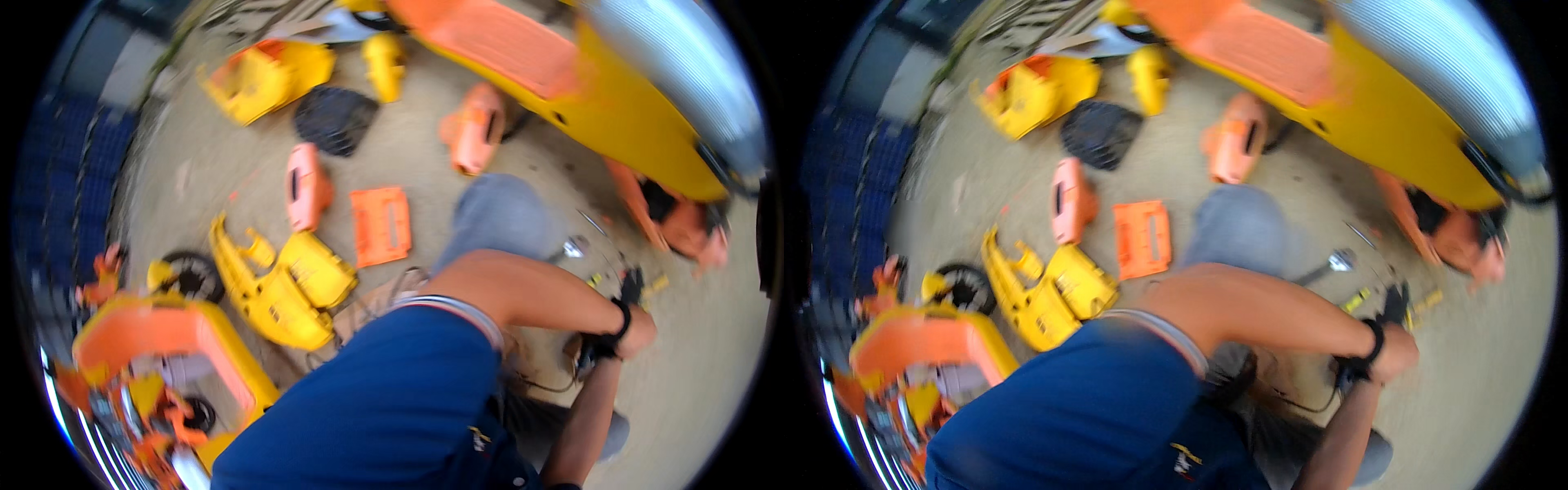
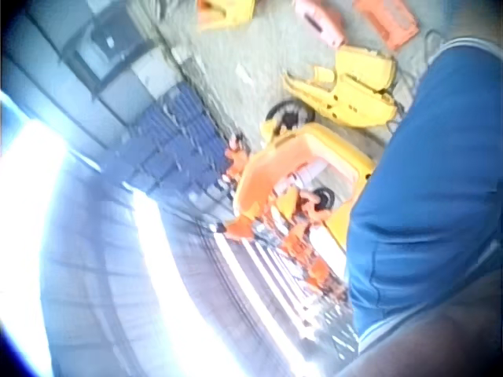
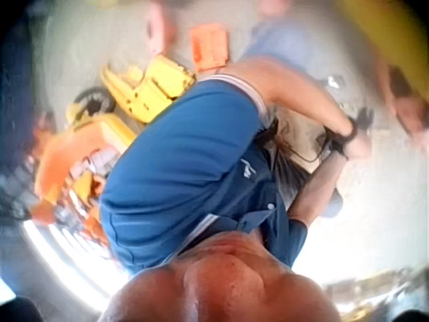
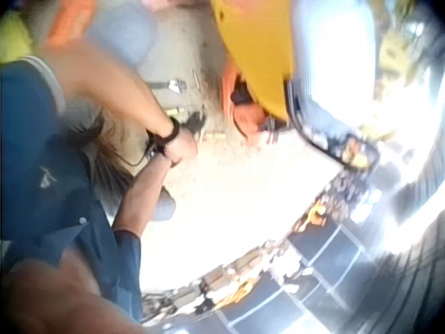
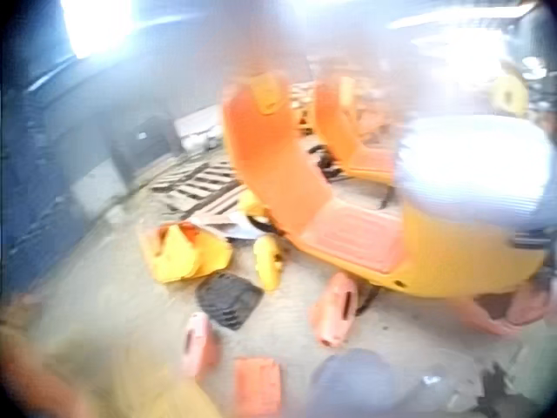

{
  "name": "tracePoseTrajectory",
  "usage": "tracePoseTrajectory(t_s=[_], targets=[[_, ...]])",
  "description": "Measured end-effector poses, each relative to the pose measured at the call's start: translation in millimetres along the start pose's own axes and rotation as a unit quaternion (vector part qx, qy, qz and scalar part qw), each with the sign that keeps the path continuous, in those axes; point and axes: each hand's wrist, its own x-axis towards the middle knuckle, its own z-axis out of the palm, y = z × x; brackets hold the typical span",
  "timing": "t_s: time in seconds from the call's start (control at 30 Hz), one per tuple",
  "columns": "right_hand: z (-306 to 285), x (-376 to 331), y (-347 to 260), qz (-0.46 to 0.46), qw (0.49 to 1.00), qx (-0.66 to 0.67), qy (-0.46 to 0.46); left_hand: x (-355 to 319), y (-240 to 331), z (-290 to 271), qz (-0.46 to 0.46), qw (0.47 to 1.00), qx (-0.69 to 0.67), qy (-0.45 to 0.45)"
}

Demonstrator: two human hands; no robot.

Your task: The person puts on gloves and sits on the floor to work on a yellow and orange scooter. They use a screwdriver to remove a panel and then handle small orange plastic components, appearing to assemble or adjust parts of the scooter.

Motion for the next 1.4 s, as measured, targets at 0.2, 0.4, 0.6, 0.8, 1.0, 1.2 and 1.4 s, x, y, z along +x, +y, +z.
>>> tracePoseTrajectory(t_s=[0.2, 0.4, 0.6, 0.8, 1.0, 1.2, 1.4], targets=[[-2.6, -29.1, -0.8, 0.019, 0.999, 0.002, -0.050, -5.5, -34.1, -117.3, -0.031, 0.917, -0.368, -0.154], [2.4, -64.5, 10.3, 0.052, 0.994, 0.002, -0.095, -4.4, -13.5, -181.2, -0.129, 0.813, -0.561, -0.088], [0.9, -85.2, 5.2, 0.029, 0.972, 0.084, -0.219, 20.3, -22.8, -199.0, -0.193, 0.727, -0.655, -0.073], [-17.8, -62.7, 9.9, -0.082, 0.986, -0.062, -0.130, 29.8, -49.0, -203.0, -0.163, 0.766, -0.618, -0.066], [-43.4, -47.2, 1.7, -0.174, 0.981, 0.073, 0.044, 23.6, -53.4, -193.0, -0.190, 0.942, -0.258, -0.103], [-48.7, -45.1, 1.3, -0.200, 0.890, -0.216, 0.348, 26.0, -71.3, -192.8, -0.191, 0.934, -0.266, -0.143], [-27.9, -41.1, 1.5, -0.223, 0.885, -0.281, 0.296, 9.3, -62.6, -165.0, -0.235, 0.906, -0.323, -0.143]])
